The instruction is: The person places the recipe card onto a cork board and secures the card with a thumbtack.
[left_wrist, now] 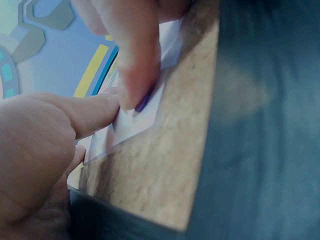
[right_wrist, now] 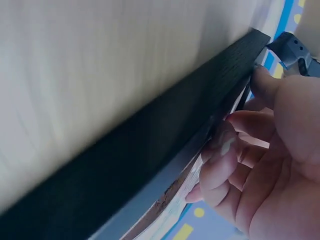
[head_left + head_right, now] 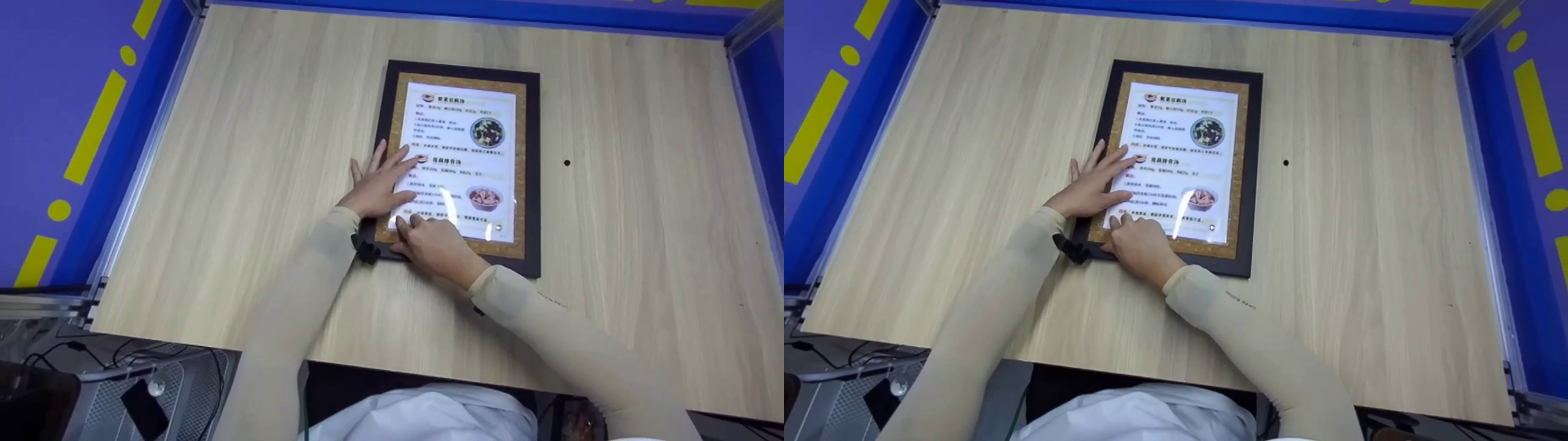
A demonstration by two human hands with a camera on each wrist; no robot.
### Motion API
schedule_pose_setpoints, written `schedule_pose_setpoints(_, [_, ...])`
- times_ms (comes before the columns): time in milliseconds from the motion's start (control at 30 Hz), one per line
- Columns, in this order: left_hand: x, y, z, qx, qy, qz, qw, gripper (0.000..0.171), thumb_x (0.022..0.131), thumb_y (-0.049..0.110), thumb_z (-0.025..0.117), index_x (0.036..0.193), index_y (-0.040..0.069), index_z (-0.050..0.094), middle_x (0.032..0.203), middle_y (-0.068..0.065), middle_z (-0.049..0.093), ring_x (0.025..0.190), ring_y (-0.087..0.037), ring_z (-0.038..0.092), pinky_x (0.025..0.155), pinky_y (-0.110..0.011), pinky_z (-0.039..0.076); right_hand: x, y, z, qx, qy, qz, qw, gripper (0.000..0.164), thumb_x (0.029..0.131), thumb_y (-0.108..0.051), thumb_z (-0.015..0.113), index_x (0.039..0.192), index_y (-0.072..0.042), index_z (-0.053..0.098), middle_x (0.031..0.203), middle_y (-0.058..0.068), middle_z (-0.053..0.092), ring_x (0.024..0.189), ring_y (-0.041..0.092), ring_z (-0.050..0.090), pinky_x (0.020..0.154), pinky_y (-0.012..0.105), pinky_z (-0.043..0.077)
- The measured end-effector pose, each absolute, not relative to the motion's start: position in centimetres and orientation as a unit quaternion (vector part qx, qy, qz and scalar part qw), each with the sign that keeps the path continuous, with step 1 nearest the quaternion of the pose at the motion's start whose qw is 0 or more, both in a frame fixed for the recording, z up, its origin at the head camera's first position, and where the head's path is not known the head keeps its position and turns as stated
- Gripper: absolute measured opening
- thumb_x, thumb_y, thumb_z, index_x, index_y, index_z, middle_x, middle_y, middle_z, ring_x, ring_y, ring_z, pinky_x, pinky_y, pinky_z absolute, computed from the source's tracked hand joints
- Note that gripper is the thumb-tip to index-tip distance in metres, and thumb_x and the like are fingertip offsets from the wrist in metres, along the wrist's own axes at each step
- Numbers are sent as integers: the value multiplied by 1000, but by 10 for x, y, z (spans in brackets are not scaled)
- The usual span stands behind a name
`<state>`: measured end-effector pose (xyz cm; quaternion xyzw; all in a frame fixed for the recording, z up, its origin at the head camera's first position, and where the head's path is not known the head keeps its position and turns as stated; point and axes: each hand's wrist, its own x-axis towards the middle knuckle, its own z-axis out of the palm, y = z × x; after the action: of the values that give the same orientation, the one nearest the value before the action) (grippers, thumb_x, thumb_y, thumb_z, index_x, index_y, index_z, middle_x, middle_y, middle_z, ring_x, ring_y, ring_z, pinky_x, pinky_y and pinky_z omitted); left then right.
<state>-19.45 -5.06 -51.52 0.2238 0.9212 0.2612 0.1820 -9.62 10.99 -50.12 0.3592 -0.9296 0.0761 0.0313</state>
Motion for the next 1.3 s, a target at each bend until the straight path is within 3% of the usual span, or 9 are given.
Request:
schedule_pose_setpoints(233, [-195, -53, -517, 227, 917, 272, 185, 65, 99, 40, 58, 156, 40, 28, 166, 10, 5, 148, -21, -21, 104, -70, -21, -106, 118, -497, 334, -930, 154, 3, 23, 97, -26, 64, 100, -5, 72, 77, 12, 67, 64, 29, 64, 55, 44, 54])
schedule_pose_setpoints(433, [-195, -50, -515, 219, 919, 272, 183, 62, 99, 37, 59, 155, 40, 32, 166, 7, 4, 148, -20, -20, 105, -69, -20, -109, 149, -495, 259, -951, 169, 17, 24, 94, -16, 64, 113, -3, 68, 113, 21, 64, 102, 39, 61, 83, 54, 52])
schedule_pose_setpoints(533, [-195, -48, -515, 223, 916, 277, 187, 63, 99, 37, 58, 155, 41, 31, 166, 7, 2, 148, -20, -21, 104, -68, -22, -108, 169, -492, 248, -953, 173, -1, 24, 92, -14, 67, 113, -1, 68, 120, 24, 62, 109, 42, 59, 94, 57, 48])
schedule_pose_setpoints(733, [-195, -50, -515, 220, 913, 289, 186, 62, 99, 36, 59, 155, 41, 31, 166, 7, 2, 147, -20, -22, 103, -67, -24, -111, 201, -486, 245, -957, 155, -4, 20, 87, -8, 71, 105, 0, 75, 114, 24, 64, 96, 42, 61, 79, 51, 54])
schedule_pose_setpoints(800, [-195, -51, -516, 218, 913, 293, 185, 62, 99, 36, 59, 155, 40, 31, 166, 7, 2, 148, -20, -22, 103, -67, -25, -113, 208, -487, 240, -959, 147, 2, 23, 88, -7, 69, 109, 1, 75, 113, 24, 64, 94, 41, 62, 79, 52, 54])
schedule_pose_setpoints(967, [-195, -51, -515, 220, 913, 292, 182, 62, 99, 36, 59, 155, 41, 32, 166, 7, 3, 148, -20, -21, 103, -67, -24, -118, 226, -488, 214, -967, 137, 3, 31, 87, -6, 70, 116, 3, 71, 113, 25, 62, 103, 44, 61, 101, 68, 35])
schedule_pose_setpoints(1067, [-195, -50, -515, 222, 911, 294, 185, 62, 99, 36, 58, 155, 41, 31, 166, 7, 2, 147, -20, -22, 103, -67, -25, -122, 239, -487, 185, -972, 145, -17, 34, 87, -8, 69, 119, 4, 68, 119, 26, 60, 110, 47, 58, 105, 75, 21])
schedule_pose_setpoints(1267, [-195, -51, -515, 219, 911, 294, 188, 62, 100, 37, 58, 155, 42, 30, 166, 9, 3, 147, -19, -22, 103, -67, -25, -129, 261, -490, 136, -968, 211, -6, 36, 91, -9, 65, 123, 8, 63, 126, 29, 56, 120, 48, 51, 111, 69, 17])
schedule_pose_setpoints(1300, [-195, -50, -515, 219, 911, 294, 188, 62, 100, 36, 58, 155, 42, 30, 166, 9, 3, 147, -18, -23, 103, -67, -25, -131, 266, -490, 121, -967, 225, -1, 36, 92, -9, 65, 123, 8, 63, 126, 29, 56, 121, 47, 51, 111, 67, 21])
